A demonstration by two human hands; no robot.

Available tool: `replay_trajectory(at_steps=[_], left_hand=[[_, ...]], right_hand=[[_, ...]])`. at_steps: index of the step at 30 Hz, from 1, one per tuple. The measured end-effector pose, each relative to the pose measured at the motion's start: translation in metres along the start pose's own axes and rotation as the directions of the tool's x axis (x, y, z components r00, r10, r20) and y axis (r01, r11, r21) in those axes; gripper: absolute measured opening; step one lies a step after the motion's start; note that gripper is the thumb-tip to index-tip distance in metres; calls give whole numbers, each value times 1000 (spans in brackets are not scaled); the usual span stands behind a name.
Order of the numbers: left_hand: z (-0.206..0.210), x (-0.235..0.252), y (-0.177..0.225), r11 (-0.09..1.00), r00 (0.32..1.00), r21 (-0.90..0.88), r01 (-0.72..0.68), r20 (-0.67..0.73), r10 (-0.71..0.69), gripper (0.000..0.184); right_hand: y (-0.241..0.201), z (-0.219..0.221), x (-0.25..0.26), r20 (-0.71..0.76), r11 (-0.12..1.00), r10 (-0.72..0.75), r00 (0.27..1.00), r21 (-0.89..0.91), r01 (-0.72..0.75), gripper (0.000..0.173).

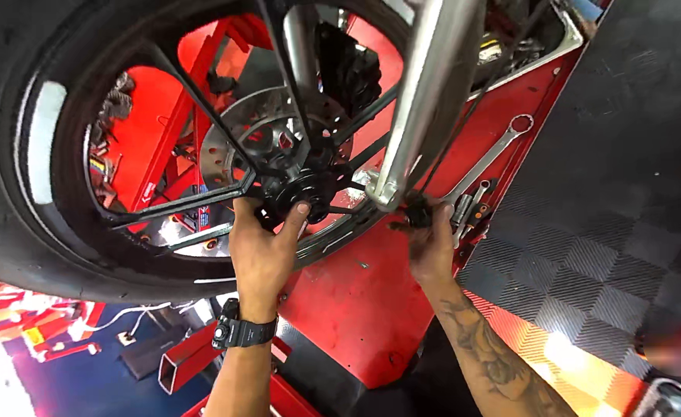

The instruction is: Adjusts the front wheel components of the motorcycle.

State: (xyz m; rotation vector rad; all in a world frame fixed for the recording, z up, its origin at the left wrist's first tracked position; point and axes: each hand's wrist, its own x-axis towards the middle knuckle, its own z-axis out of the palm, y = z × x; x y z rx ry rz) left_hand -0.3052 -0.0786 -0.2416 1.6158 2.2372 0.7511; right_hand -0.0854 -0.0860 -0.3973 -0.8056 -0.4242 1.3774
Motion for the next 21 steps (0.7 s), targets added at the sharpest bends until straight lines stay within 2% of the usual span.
replay_trajectory(at_steps=[4, 6, 8, 9, 10, 12, 14, 15, 18, 21], left_hand=[[-1, -3, -2, 1000, 1000, 8, 0, 6, 0, 70], [-2, -7, -2, 999, 999, 22, 29, 20, -29, 70], [-2, -8, -1, 999, 999, 23, 39, 18, -40, 70], [-1, -6, -2, 999, 999, 12, 32, 14, -32, 69], [-1, -4, -1, 1000, 1000, -3, 26, 10, -26, 67], [-1, -3, 0, 999, 1000, -32, 23, 20, -23, 65], [-1, -3, -1, 999, 1000, -28, 26, 19, -25, 64], [-2, -3, -1, 999, 999, -24, 27, 18, -26, 65], [-1, -1, -1, 999, 1000, -33, 22, 23, -21, 68], [0, -1, -2, 998, 1000, -57, 12, 19, -11, 69]], right_hand=[[0, -7, 31, -162, 987, 92, 982, 144, -69, 66], [0, 2, 34, -348, 985, 138, 927, 150, -90, 65], [5, 25, 18, -505, 977, 212, 837, 103, -186, 53], [8, 39, 5, -501, 971, 225, 835, 48, -233, 41], [12, 53, -10, -425, 973, 191, 885, -37, -228, 31], [18, 73, -29, -183, 971, 4, 983, -235, -47, 20], [21, 81, -23, 14, 919, -203, 979, -343, 195, 29], [22, 81, -16, 58, 898, -244, 968, -364, 247, 32], [26, 76, 4, 155, 893, -210, 965, -371, 254, 45], [27, 77, 17, 253, 913, -233, 939, -277, 301, 51]])
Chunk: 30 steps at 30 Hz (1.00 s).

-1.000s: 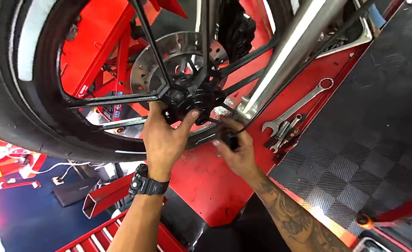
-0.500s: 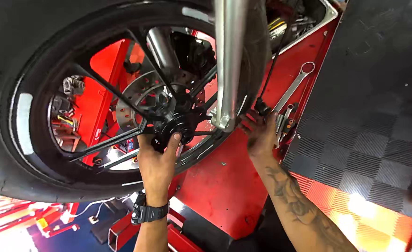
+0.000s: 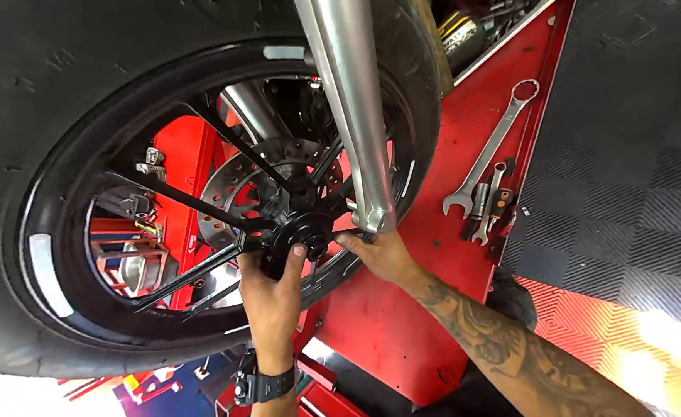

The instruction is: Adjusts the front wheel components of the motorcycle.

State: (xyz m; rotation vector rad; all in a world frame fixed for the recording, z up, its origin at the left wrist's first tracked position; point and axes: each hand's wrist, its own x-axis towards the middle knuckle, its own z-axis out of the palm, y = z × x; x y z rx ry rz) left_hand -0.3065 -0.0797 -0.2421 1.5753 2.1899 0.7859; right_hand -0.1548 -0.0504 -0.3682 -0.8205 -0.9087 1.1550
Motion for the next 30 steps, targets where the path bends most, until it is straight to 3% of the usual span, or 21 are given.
replay_trajectory(at_steps=[2, 5, 15, 26, 30], left_hand=[[0, 0, 2, 1000, 1000, -6, 12, 1, -12, 70], [0, 0, 5, 1000, 1000, -5, 29, -1, -29, 72], [0, 0, 10, 997, 998, -42, 61, 21, -60, 69], [-2, 0, 7, 1000, 1000, -12, -7, 10, 7, 63], [0, 0, 4, 999, 999, -19, -43, 9, 43, 61]], right_hand=[[2, 0, 7, 56, 998, 6, 998, 67, -10, 53], [0, -7, 18, 171, 984, 127, 977, 99, -146, 57], [6, -13, 34, 308, 985, 80, 948, 119, -122, 58], [7, 0, 31, 198, 978, -25, 980, 207, -17, 65], [6, 3, 32, 174, 982, -46, 984, 186, 13, 59]])
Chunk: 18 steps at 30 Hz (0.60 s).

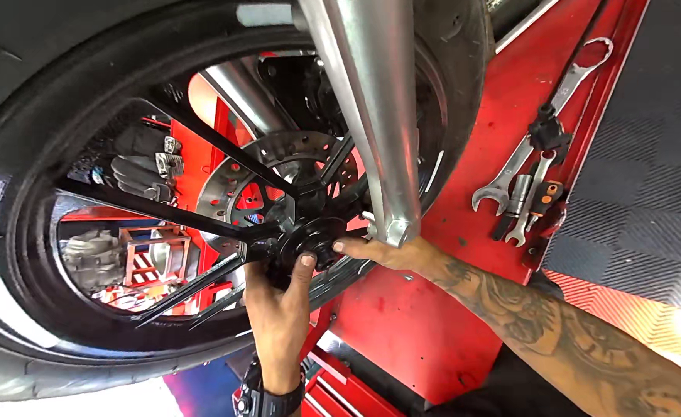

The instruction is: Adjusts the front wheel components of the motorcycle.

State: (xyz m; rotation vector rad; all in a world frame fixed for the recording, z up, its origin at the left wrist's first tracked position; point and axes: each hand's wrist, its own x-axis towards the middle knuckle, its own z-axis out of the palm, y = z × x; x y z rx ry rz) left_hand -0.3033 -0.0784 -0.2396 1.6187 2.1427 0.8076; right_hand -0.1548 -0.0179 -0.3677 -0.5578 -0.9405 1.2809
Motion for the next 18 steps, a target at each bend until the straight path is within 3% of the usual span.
replay_trajectory(at_steps=[9, 18], left_hand=[[0, 0, -1, 1000, 1000, 9, 11, 0, -11, 63], [0, 1, -4, 999, 1000, 54, -4, -12, 5, 57]], right_hand=[[-10, 2, 4, 45, 1000, -12, 999, -6, 12, 59], [-9, 10, 6, -22, 1000, 10, 1000, -12, -10, 60]])
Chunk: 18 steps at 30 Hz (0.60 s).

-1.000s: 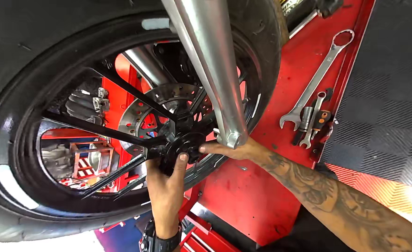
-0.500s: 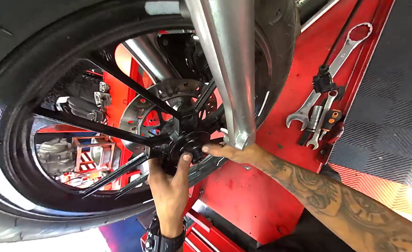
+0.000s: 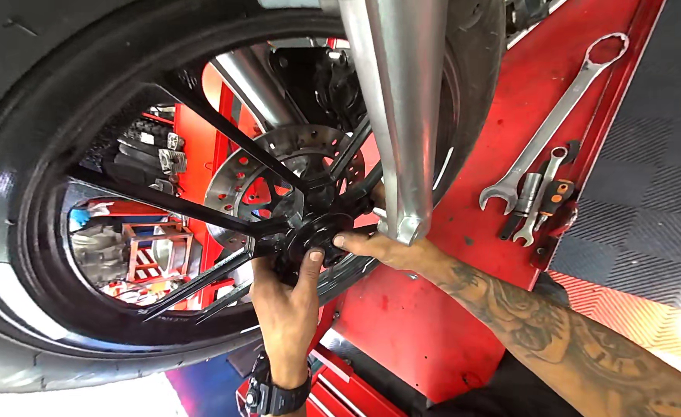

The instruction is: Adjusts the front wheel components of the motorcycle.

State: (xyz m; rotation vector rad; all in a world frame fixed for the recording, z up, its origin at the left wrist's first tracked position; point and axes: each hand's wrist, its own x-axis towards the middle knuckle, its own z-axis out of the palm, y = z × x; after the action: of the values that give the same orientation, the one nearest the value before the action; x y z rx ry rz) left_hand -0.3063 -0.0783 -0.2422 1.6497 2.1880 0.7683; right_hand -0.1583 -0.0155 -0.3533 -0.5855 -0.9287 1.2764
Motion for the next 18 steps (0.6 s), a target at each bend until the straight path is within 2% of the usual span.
replay_trajectory(at_steps=[5, 8, 11, 18], left_hand=[[-4, 0, -2, 1000, 999, -23, 9, 33, -9, 60], [-7, -1, -11, 999, 997, -1, -48, 58, 48, 58], [-8, -4, -21, 993, 990, 19, -117, 79, 115, 59], [-6, -4, -34, 972, 978, 123, -202, 70, 195, 63]], right_hand=[[7, -17, -3, 131, 1000, 9, 991, -27, -6, 64], [6, -26, -9, 174, 994, 103, 979, -40, -98, 59], [7, -25, -14, 154, 984, 177, 972, -57, -170, 58], [13, -15, -14, 72, 995, 30, 997, -93, -24, 62]])
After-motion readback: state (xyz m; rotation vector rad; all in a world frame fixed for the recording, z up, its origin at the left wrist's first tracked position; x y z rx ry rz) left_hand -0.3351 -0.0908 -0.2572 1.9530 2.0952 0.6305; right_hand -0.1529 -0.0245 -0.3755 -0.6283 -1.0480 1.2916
